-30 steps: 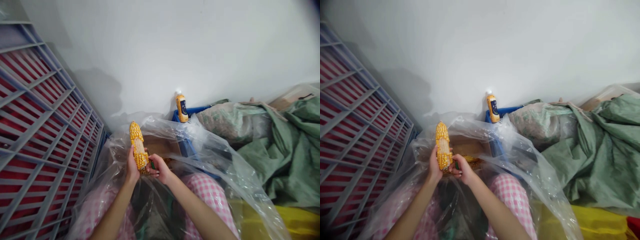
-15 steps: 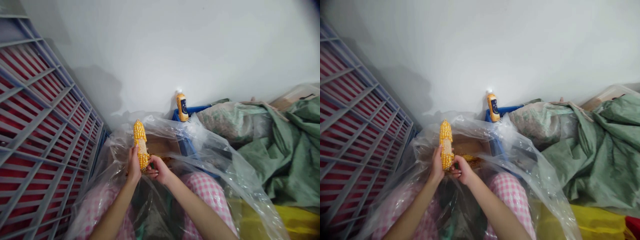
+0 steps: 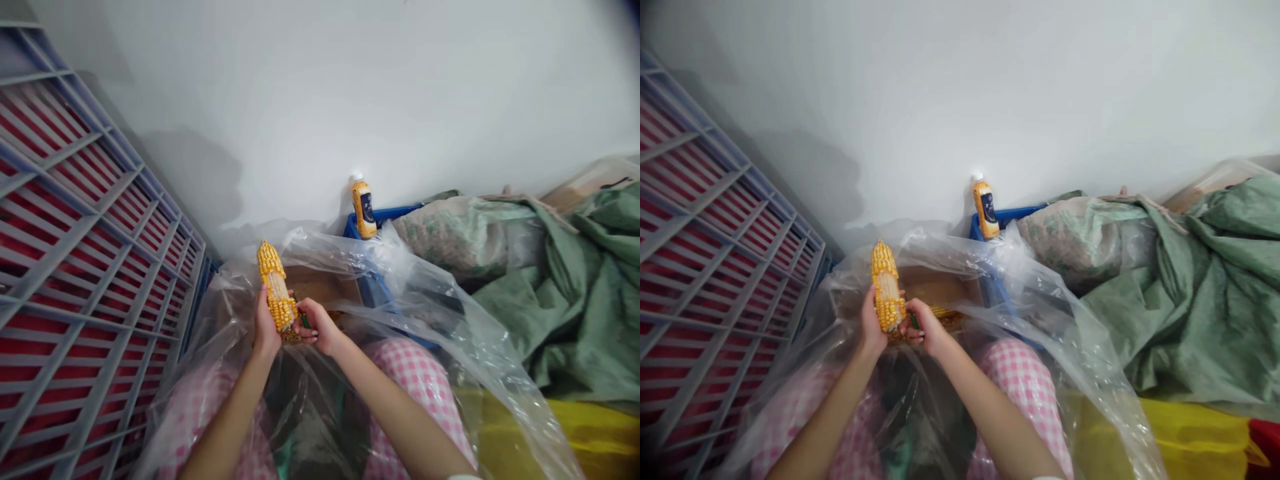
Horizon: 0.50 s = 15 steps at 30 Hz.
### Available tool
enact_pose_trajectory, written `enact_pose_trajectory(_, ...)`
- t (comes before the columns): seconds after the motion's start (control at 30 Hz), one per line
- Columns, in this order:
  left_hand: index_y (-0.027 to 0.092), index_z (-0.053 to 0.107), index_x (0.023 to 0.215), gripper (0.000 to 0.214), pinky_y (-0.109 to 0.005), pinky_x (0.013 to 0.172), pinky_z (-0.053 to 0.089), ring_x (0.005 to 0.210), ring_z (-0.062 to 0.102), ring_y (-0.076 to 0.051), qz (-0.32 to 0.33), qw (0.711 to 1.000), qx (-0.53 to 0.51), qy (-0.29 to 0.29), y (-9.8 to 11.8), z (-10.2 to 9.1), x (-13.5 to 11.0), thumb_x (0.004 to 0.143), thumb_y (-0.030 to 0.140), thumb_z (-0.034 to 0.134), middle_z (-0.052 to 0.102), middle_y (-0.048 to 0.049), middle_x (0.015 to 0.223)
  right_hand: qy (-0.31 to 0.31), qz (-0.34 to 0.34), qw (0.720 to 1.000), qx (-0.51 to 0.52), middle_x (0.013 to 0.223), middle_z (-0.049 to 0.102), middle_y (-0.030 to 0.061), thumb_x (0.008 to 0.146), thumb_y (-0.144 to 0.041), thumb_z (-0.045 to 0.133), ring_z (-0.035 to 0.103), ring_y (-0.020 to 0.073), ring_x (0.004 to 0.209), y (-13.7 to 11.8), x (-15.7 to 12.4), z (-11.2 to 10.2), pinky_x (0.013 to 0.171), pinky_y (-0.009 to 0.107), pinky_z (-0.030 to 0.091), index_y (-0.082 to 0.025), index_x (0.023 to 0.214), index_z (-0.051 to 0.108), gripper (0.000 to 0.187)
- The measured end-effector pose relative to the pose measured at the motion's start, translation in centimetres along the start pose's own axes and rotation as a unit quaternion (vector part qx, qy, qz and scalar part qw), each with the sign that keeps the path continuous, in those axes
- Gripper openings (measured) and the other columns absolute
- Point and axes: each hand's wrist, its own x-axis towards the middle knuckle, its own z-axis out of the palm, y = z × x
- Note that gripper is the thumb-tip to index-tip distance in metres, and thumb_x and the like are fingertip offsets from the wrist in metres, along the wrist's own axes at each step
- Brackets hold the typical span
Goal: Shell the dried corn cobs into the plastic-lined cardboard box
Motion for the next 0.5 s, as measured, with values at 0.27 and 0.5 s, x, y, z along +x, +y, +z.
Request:
enact_pose_trajectory(0.27, 0.013, 0.059, 0.092, 0.053, -0.028, 0.058, 0.048, 0.062, 0.065, -0.019, 0.043, 0.999, 0.03, -0.01, -0.2, -0.08, -0.1, 0.063, 0.057, 0.06, 0.066, -0.0036, 0.067, -0.036, -0.006, 0.999, 0.014, 0.044, 0.05, -0.0035, 0.076, -0.04, 0.041, 0.012, 0.0022, 0.029, 0.32, 0.1, -0.21, 0.031, 0.017, 0.007, -0.016, 0.065, 0.046, 0.027)
enact_pose_trajectory(0.5, 0.018, 0.054, 0.09, 0.038, -0.025, 0.055, 0.044, 0.058, 0.061, -0.015, 0.112, 0.991, 0.079, 0.012, -0.82, -0.19, -0.07, 0.071, 0.051, 0.056, 0.064, 0.0008, 0.065, -0.002, 0.004, 0.999, 0.052, 0.04, 0.044, -0.004, 0.075, -0.029, 0.034, 0.011, 0.0029, 0.028, 0.56, 0.0, 0.13, 0.031, 0.016, 0.006, -0.017, 0.061, 0.043, 0.021)
